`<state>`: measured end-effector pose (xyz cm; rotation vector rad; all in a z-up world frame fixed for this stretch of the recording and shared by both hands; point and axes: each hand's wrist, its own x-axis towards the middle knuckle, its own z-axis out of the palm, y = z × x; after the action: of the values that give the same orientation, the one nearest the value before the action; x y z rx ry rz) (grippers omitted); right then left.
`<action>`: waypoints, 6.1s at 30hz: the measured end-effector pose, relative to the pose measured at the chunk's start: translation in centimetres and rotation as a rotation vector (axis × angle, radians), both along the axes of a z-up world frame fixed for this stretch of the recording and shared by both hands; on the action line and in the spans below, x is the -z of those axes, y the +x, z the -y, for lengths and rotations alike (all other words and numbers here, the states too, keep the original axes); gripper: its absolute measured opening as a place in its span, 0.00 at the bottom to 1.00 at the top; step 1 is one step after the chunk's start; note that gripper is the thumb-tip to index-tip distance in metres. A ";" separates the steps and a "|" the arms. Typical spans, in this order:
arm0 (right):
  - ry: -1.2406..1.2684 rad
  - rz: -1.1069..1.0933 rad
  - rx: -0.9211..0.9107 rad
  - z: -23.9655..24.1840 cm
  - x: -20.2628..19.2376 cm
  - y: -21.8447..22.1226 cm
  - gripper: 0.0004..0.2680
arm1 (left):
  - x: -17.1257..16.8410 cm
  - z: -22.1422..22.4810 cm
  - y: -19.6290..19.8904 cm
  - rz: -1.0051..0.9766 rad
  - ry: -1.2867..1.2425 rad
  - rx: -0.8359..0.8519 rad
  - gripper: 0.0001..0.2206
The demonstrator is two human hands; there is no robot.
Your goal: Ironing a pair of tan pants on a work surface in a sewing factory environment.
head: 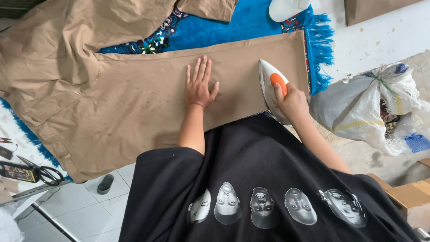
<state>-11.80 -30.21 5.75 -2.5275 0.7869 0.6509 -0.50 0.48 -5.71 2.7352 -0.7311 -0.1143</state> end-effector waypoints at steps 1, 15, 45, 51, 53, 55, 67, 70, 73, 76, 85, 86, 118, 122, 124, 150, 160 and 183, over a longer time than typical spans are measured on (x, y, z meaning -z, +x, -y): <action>0.000 -0.003 0.004 0.0 0.3 0.5 0.25 | -0.6 0.1 -0.2 -0.003 0.000 0.004 0.39; 0.046 0.163 0.011 -1.3 -1.1 7.8 0.25 | -2.7 0.2 0.1 -0.209 0.061 -0.005 0.37; -0.009 0.049 0.089 -0.8 -0.4 2.4 0.25 | -1.8 0.1 0.1 -0.186 0.084 -0.007 0.38; -0.028 0.215 0.021 -1.2 0.2 10.1 0.24 | -4.0 0.3 0.2 -0.269 0.100 -0.011 0.36; 0.013 0.183 0.031 -0.7 0.3 9.9 0.24 | -3.2 -0.1 -0.2 -0.169 0.044 0.004 0.35; 0.050 0.159 0.048 -0.2 0.4 8.6 0.25 | -2.8 0.0 0.1 -0.060 -0.016 0.028 0.35; -0.044 0.110 0.152 1.8 1.3 2.1 0.24 | -2.1 0.1 0.3 -0.165 0.070 0.006 0.37; -0.083 0.142 0.138 1.9 2.1 6.1 0.24 | -2.7 0.1 0.2 -0.192 0.099 0.006 0.37; -0.073 0.221 0.144 1.8 2.1 8.0 0.25 | -3.8 0.2 0.0 -0.241 0.125 0.008 0.36; -0.054 0.261 0.165 1.7 1.2 6.4 0.24 | -3.6 0.5 0.3 -0.234 0.130 0.013 0.36; -0.040 0.052 0.228 2.0 0.3 -0.7 0.26 | -2.8 0.3 0.1 -0.196 0.113 0.010 0.37; -0.023 0.073 0.232 1.8 -0.2 0.6 0.26 | -2.8 0.3 0.1 -0.199 0.115 0.007 0.37; 0.228 0.117 0.304 0.7 -4.5 4.0 0.22 | -2.8 0.3 0.2 -0.208 0.125 0.001 0.36; 0.179 -0.027 0.312 0.1 -4.8 -0.3 0.21 | -1.6 0.1 0.1 -0.157 0.065 -0.006 0.38; 0.167 -0.024 0.335 0.2 -4.5 -0.4 0.20 | -1.9 0.2 -0.1 -0.162 0.068 -0.007 0.37; 0.020 0.158 0.223 3.3 2.6 7.2 0.25 | -3.1 0.5 0.3 -0.210 0.161 -0.002 0.37; 0.031 0.085 0.139 0.9 0.1 1.4 0.25 | -3.4 0.6 0.3 -0.235 0.171 -0.009 0.37; 0.218 0.081 0.066 -5.1 -1.9 6.2 0.21 | -4.3 0.8 0.3 -0.261 0.153 -0.017 0.36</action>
<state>-5.56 -25.09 7.61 -2.3062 0.7257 0.5752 -0.23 -0.28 -1.40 2.7924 -0.6488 -0.5323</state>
